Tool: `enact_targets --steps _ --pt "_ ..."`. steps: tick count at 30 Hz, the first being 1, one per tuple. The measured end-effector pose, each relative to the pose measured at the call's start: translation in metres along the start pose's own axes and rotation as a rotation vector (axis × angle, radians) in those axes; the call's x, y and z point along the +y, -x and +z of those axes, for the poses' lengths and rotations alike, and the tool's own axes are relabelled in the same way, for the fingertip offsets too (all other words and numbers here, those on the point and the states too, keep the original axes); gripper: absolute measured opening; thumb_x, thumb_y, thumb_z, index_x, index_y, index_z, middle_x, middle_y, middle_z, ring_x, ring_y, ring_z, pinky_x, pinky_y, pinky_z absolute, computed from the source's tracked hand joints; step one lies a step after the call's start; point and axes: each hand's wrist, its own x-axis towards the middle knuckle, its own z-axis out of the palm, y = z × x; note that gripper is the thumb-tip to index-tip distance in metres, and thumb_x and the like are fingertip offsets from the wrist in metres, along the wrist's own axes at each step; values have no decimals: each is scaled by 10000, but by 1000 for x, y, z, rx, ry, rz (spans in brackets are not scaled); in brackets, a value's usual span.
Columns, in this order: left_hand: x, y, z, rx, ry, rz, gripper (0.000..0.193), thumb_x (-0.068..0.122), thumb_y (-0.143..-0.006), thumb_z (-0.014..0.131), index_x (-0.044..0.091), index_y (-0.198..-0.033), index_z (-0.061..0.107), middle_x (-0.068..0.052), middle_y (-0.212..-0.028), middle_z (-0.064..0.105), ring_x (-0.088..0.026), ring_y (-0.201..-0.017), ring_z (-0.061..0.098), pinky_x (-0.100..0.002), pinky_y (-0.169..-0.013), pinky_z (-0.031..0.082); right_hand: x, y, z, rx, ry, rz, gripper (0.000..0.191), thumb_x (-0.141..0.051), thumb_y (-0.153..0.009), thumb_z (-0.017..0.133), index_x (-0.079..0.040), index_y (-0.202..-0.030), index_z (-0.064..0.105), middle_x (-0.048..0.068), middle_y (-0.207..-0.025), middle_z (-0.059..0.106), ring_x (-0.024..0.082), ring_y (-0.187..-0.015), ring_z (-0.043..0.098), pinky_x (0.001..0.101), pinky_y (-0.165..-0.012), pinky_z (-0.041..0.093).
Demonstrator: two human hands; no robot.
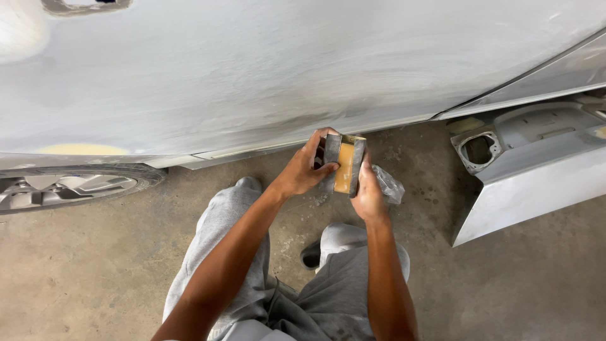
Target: The person sands the lower side panel of a white car door using a sanding block. They repeatedly rub the surface in horizontal strokes, occasionally adjusting the block and repositioning their hands to cover different areas of the door.
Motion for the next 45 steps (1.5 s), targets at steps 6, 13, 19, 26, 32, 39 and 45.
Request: enact_targets --steps 6,13,19,26,32,39,45 --pt "7 4 -8 -65 -65 -57 650 207 -889 771 261 -1416 396 -72 -1159 703 -251 -1061 705 -435 -872 619 4 4 -15 -8 58 181 703 -281 -1064 563 -68 -1649 237 102 -1425 493 189 -1273 509 388 -1058 461" --pt "16 6 -9 -138 -381 124 867 148 -837 829 329 -1519 324 -120 -1528 517 -444 -1357 438 -619 -1060 363 -14 5 7 -25 701 -106 786 -315 -1094 577 -25 -1654 109 229 -1599 385 261 -1439 453 422 -1158 408" --pt "17 8 -12 -140 -274 13 1049 160 -721 875 360 -1542 253 -91 -1530 523 -350 -1274 602 -563 -1083 442 -18 1 25 38 811 123 753 -368 -1019 622 11 -1573 281 319 -1409 515 352 -1208 617 441 -1022 542" --pt "15 11 -18 -125 -290 -4 1180 158 -658 920 311 -1584 204 -105 -1305 710 -304 -1062 738 -496 -1032 529 11 9 -19 -186 281 182 868 -474 -927 666 19 -1539 298 152 -1229 563 191 -1040 613 336 -794 568" --pt "28 11 -22 -214 -307 -15 1150 161 -674 908 275 -1588 218 -151 -1142 747 -307 -980 752 -474 -1015 529 17 13 -50 45 737 437 1009 -660 -826 647 -6 -1573 468 201 -974 595 229 -756 513 353 -569 440" --pt "27 14 -20 -283 -417 -111 1018 201 -667 919 225 -1531 382 -133 -986 788 -264 -956 766 -444 -1006 547 -12 4 -16 -279 558 217 1069 -756 -713 728 48 -1376 491 122 -1187 666 196 -1110 675 318 -897 604" --pt "0 10 -19 -170 -403 51 987 84 -560 912 142 -1455 497 -117 -1167 758 -256 -1004 763 -440 -1025 543 -3 -4 21 -127 741 213 928 -319 -540 980 5 -1299 556 115 -1177 684 203 -1078 690 349 -921 605"
